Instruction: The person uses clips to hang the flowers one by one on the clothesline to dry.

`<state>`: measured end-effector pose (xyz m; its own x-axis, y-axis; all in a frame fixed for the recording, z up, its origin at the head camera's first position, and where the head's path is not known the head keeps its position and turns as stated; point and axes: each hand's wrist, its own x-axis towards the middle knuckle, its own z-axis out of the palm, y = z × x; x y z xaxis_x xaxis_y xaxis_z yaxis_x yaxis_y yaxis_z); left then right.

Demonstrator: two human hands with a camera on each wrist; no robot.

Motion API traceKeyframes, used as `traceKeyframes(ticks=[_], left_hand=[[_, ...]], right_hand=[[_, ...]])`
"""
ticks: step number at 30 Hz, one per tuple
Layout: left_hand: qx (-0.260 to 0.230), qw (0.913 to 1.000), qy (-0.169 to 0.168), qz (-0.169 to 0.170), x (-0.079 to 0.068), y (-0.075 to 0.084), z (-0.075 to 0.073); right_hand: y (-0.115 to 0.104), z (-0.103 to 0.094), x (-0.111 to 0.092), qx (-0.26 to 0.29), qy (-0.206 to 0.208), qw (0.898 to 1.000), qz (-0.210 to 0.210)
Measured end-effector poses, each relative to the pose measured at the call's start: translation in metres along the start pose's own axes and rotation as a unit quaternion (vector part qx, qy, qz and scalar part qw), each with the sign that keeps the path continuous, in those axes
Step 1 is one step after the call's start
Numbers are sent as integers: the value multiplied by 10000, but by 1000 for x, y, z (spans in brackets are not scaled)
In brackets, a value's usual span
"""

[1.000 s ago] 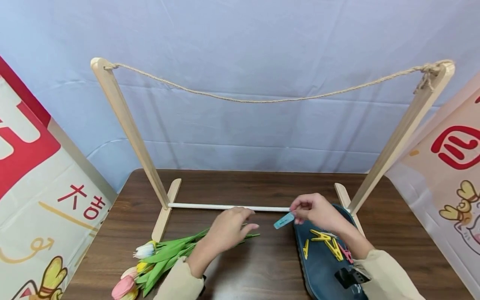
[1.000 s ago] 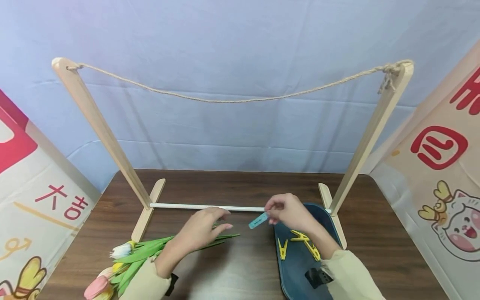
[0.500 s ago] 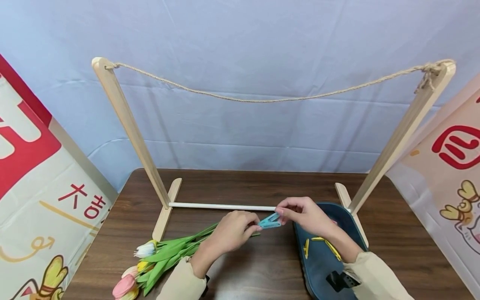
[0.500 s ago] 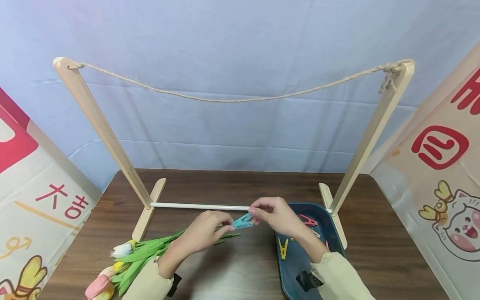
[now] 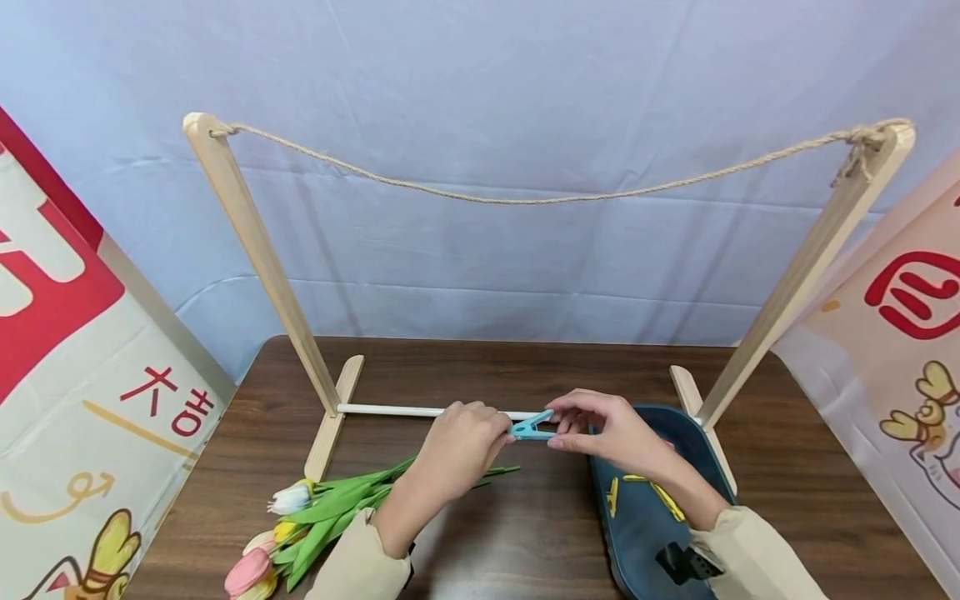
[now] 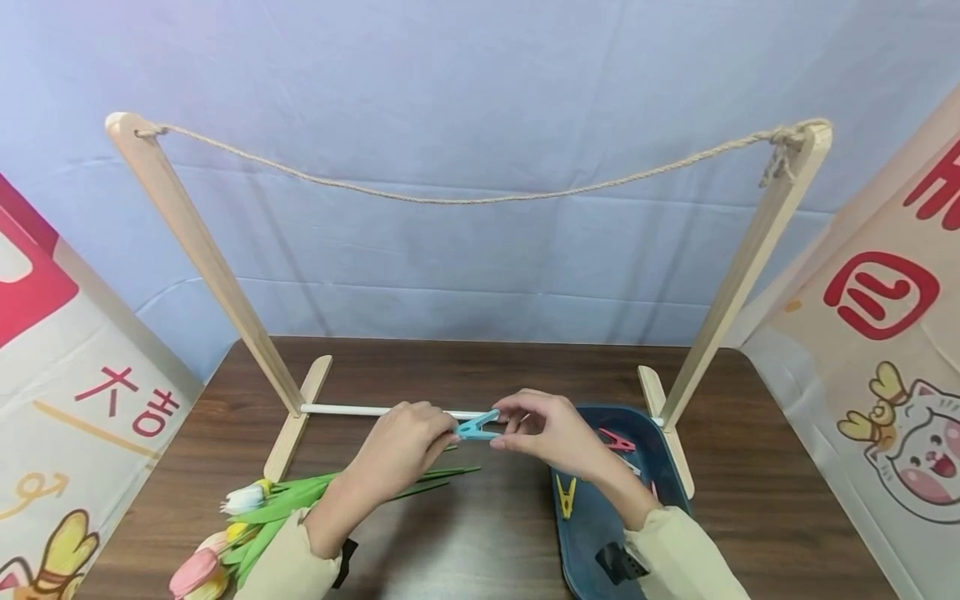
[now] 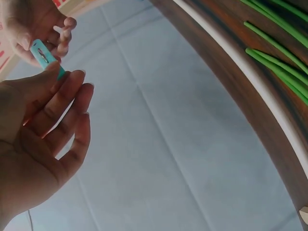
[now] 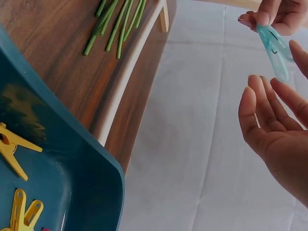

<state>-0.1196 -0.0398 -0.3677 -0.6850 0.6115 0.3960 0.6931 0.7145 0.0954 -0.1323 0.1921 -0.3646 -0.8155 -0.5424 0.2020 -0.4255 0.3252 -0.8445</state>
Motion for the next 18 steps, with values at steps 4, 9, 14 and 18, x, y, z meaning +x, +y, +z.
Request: traceKeyframes(ticks=[4, 9, 14, 18], left_hand=[[-118, 9999, 82, -14, 0, -1, -2], [-759, 9951, 108, -630, -6, -21, -22], [-877, 9819, 193, -1669, -31, -59, -44], [-1068, 9663, -352, -2316, -55, -76, -40]], right_hand=[[0, 1, 0, -338, 286, 9986, -290], [0, -3, -1, -789, 791, 9920, -587], [9, -15, -7, -961, 1258, 9855, -616], [16, -23, -12, -1088, 1431, 9833, -301]])
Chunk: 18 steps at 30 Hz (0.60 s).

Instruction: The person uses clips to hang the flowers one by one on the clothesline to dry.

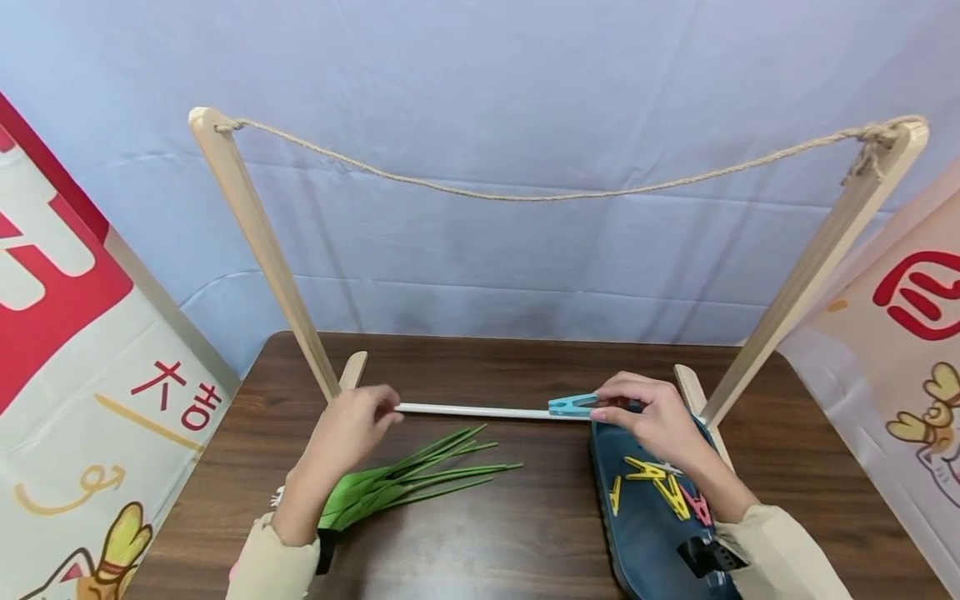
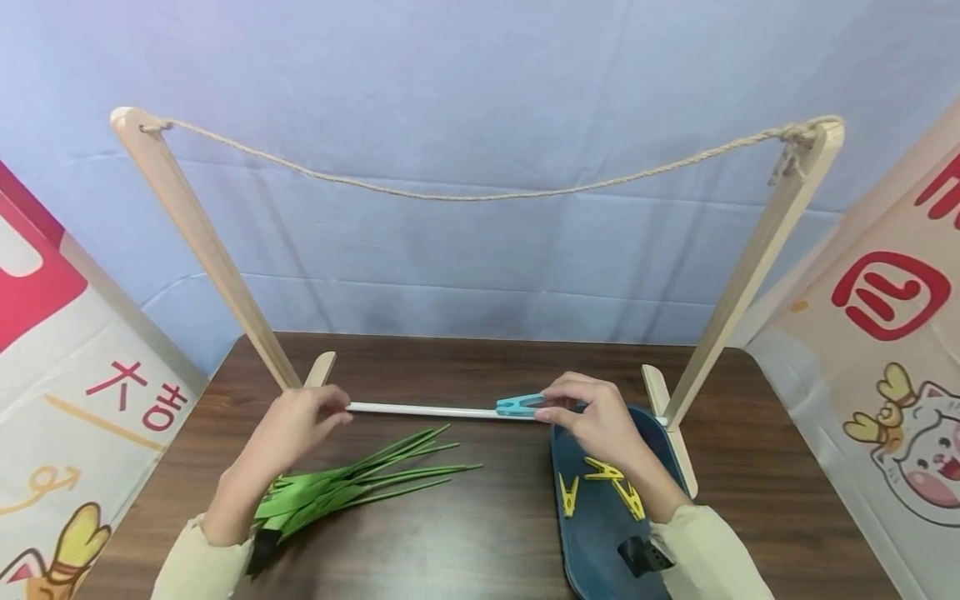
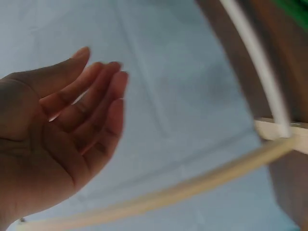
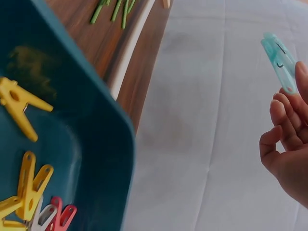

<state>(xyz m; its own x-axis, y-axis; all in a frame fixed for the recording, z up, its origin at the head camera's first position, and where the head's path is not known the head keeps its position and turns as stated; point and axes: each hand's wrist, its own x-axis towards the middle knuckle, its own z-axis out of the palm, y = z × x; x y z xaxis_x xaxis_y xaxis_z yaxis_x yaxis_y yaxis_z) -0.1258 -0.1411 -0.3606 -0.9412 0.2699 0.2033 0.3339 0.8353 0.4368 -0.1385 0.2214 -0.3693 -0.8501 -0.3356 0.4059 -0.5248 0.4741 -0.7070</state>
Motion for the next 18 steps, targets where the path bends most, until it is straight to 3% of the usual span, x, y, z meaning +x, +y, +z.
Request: traceKeyframes(ticks=[4, 8, 13, 18], left_hand=[[17, 9947, -841, -593, -17, -18, 18], [45, 9864, -1286, -1019, -32, -31, 37], [39, 9818, -1315, -1373, -44, -38, 51], [139, 9844, -1114, -1353, -47, -37, 55]], right_hand=[[6, -4, -5, -203, -66, 9986, 492], [10, -7, -9, -420, -93, 9967, 682], [13, -9, -12, -279, -63, 9974, 665], [12, -9, -13, -291, -34, 9980, 561]])
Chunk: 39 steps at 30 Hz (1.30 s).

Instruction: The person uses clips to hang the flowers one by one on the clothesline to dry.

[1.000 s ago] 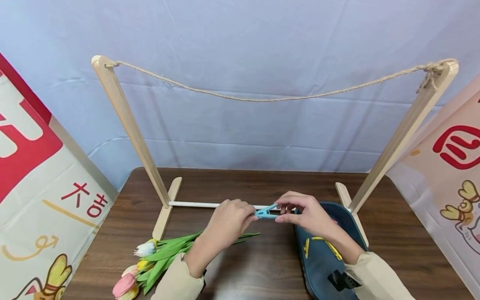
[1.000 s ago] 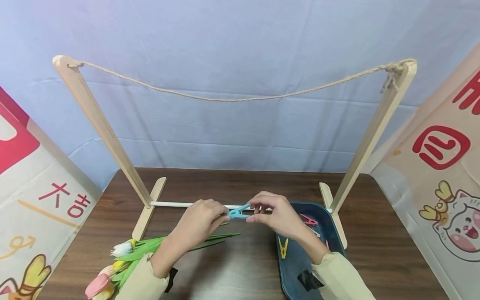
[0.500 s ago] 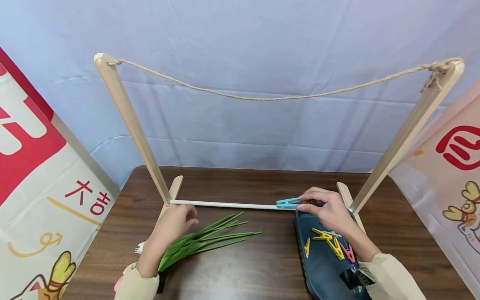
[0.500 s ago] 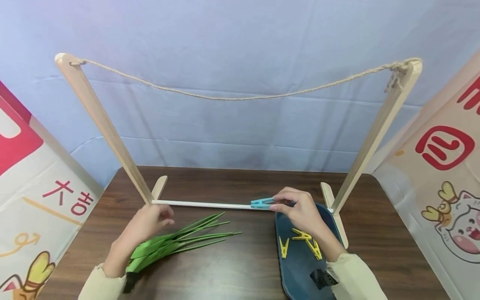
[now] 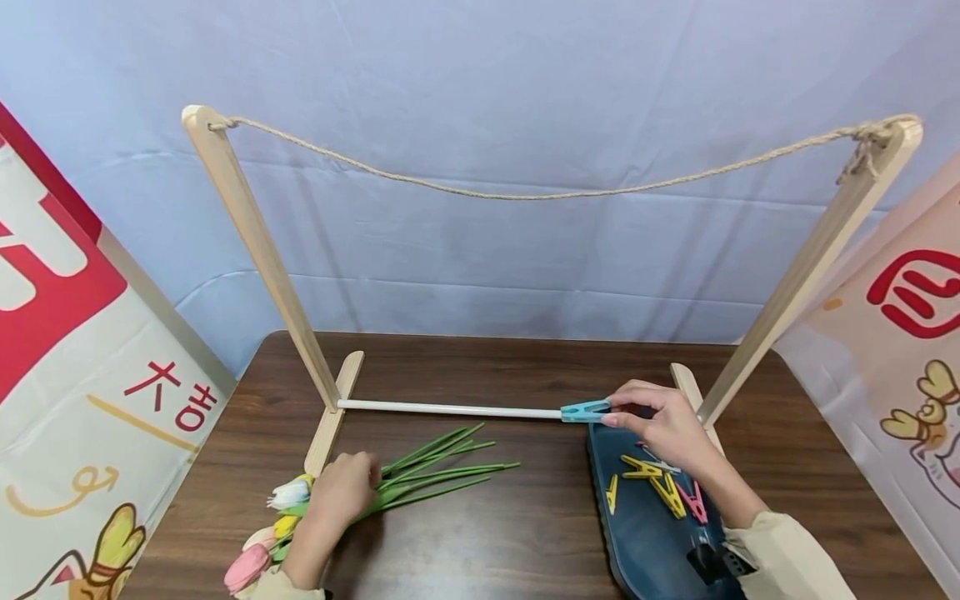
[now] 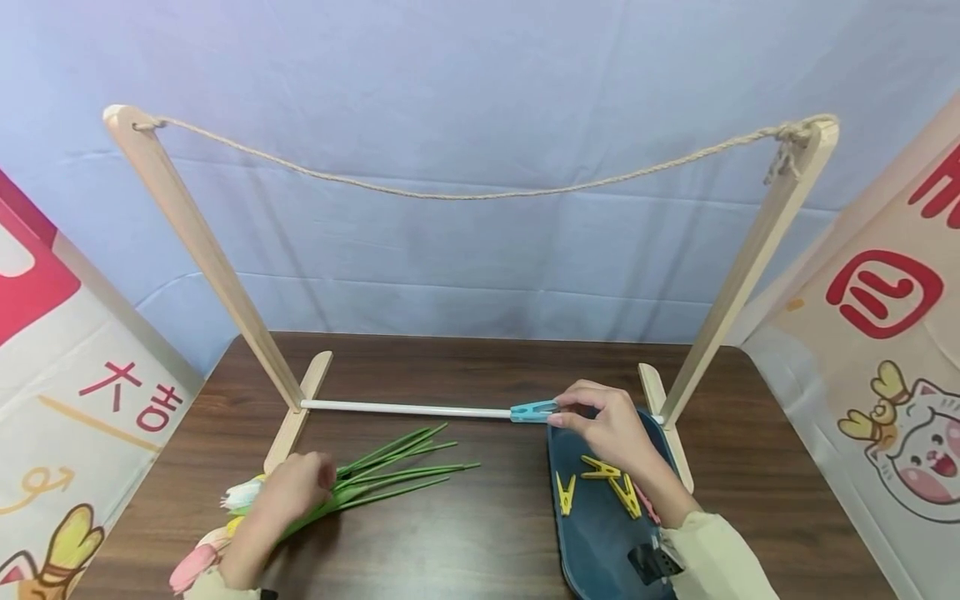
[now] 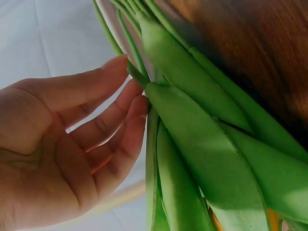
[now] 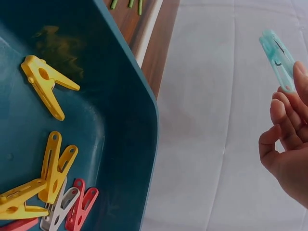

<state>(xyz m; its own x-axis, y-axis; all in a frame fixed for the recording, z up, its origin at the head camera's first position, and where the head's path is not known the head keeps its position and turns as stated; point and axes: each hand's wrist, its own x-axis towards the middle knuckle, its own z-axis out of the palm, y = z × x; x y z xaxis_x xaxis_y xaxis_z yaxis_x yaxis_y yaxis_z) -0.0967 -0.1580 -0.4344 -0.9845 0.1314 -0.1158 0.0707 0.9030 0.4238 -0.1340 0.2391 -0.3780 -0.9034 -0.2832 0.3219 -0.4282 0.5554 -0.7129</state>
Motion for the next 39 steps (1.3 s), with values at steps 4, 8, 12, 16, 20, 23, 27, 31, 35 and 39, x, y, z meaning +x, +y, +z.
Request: traceKeyframes(ticks=[4, 8, 12, 16, 20, 23, 27, 31, 35, 39], left_hand=[[208, 9996, 214, -12, 4, 3, -5], [360, 9988, 323, -61, 13, 7, -8], [386, 9990, 111, -196, 21, 8, -6], [424, 9985, -14, -337, 24, 5, 0], [443, 9985, 49, -321, 25, 0, 5], [375, 9989, 112, -252, 24, -1, 4], [410, 9985, 374, -20, 20, -1, -7], [464, 9964, 688, 146, 12, 7, -33], [258, 9963, 809, 151, 7, 19, -68], [86, 9911, 1287, 334, 2, 30, -102]], right_hand=[[0, -1, -1, -33, 12, 10000, -41], [-1, -3, 0, -33, 35, 10000, -18], [-1, -3, 1, -23, 33, 9999, -100], [-1, -4, 0, -82, 73, 9997, -236], [1, -6, 0, -191, 130, 9994, -275], [3, -8, 0, -219, 150, 9993, -270], [6, -11, -2, -229, 149, 9993, -255], [6, -13, -3, -193, 116, 9996, -195], [5, -13, -3, -176, 135, 9996, -168], [6, -12, -2, -184, 175, 9995, -193]])
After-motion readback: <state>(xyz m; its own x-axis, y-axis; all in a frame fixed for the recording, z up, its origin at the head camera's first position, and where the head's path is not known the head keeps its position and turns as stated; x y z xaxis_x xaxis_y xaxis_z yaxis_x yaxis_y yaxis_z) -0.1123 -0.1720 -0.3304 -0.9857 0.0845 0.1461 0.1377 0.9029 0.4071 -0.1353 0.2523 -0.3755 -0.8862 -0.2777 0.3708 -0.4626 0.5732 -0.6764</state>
